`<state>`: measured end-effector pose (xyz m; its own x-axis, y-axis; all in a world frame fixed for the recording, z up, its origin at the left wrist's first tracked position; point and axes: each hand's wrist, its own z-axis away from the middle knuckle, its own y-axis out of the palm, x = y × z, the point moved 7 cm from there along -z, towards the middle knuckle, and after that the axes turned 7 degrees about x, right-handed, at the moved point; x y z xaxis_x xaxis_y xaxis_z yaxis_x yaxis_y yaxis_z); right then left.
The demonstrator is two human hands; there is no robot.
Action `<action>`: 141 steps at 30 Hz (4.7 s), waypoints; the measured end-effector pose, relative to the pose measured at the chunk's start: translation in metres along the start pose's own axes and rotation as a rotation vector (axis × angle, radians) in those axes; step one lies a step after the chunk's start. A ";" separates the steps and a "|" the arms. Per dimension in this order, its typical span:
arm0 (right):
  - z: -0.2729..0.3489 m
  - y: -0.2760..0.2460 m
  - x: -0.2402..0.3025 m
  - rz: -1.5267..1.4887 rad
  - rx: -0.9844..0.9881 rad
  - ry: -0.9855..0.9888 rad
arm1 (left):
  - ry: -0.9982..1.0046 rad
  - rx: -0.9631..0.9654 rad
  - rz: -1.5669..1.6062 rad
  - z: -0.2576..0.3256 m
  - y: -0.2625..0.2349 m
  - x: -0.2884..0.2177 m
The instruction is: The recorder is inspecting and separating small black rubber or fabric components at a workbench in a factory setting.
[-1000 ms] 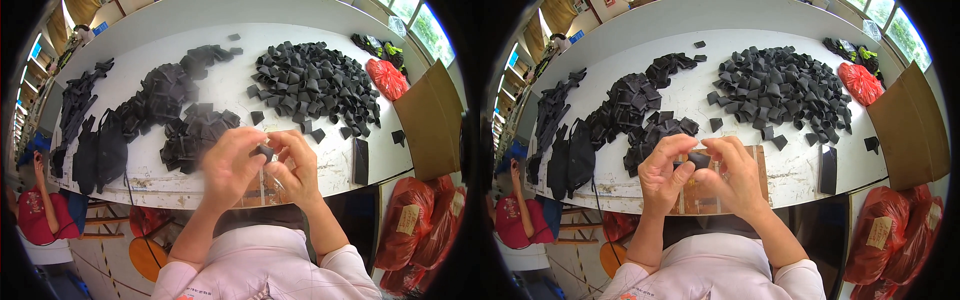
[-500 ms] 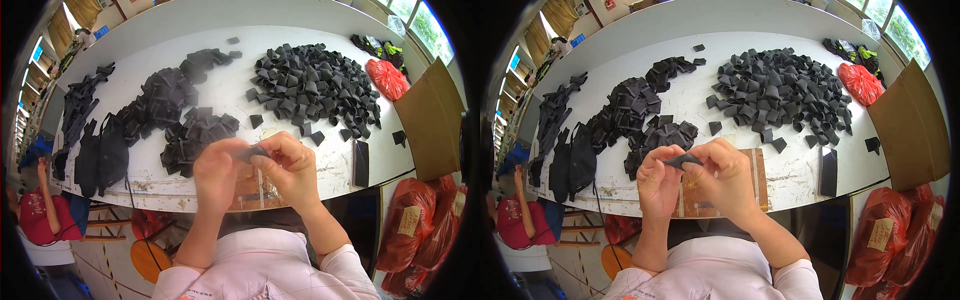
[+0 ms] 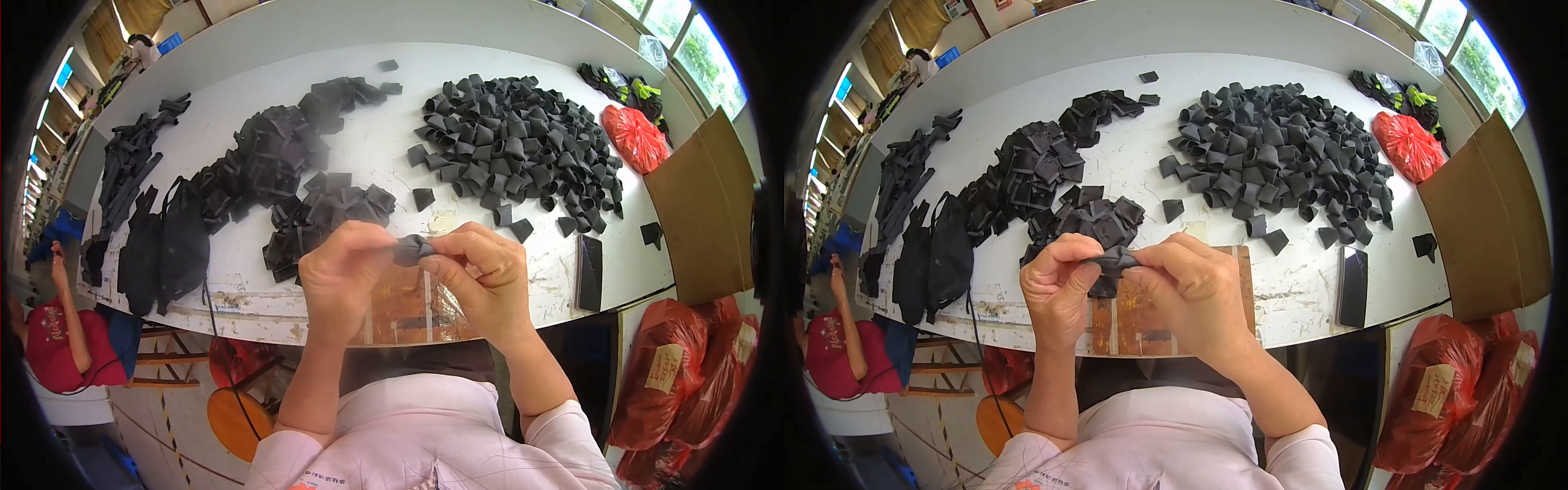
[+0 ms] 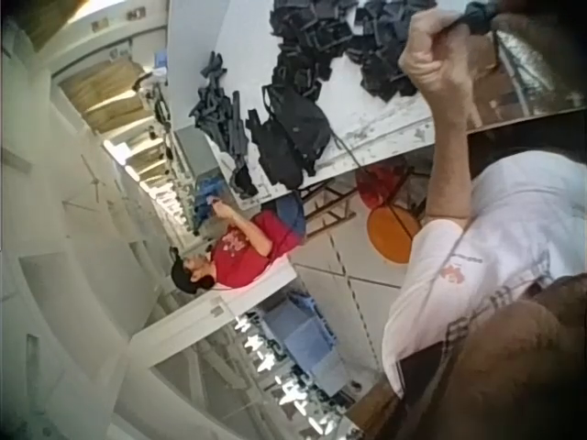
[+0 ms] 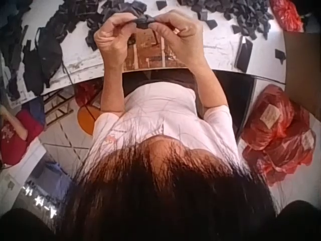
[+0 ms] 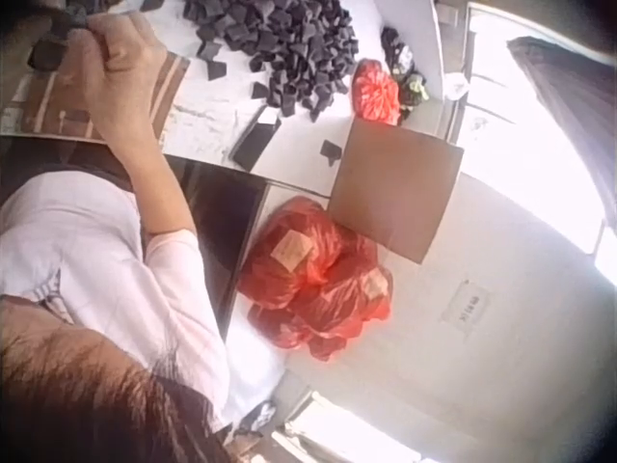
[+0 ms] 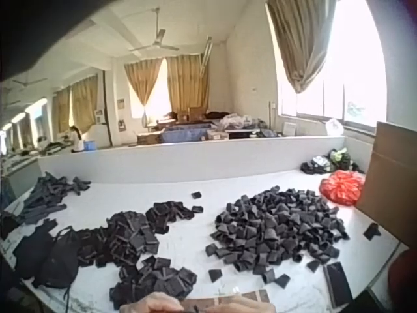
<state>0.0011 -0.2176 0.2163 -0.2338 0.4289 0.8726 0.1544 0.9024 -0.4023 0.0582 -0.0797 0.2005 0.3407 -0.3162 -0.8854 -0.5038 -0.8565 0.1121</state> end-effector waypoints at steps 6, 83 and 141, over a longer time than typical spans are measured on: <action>0.012 0.002 -0.003 0.166 -0.183 -0.236 | -0.050 0.063 -0.085 0.006 0.005 0.006; 0.063 0.053 -0.051 -0.019 -0.080 0.165 | -0.355 0.040 -0.359 0.080 0.014 0.047; 0.014 -0.002 -0.001 -0.069 -0.178 -0.230 | -0.022 0.203 -0.124 -0.009 0.022 -0.007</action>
<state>-0.0122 -0.2197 0.2126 -0.4578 0.3829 0.8024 0.2919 0.9172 -0.2711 0.0520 -0.0997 0.2130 0.3932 -0.2028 -0.8968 -0.6094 -0.7878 -0.0891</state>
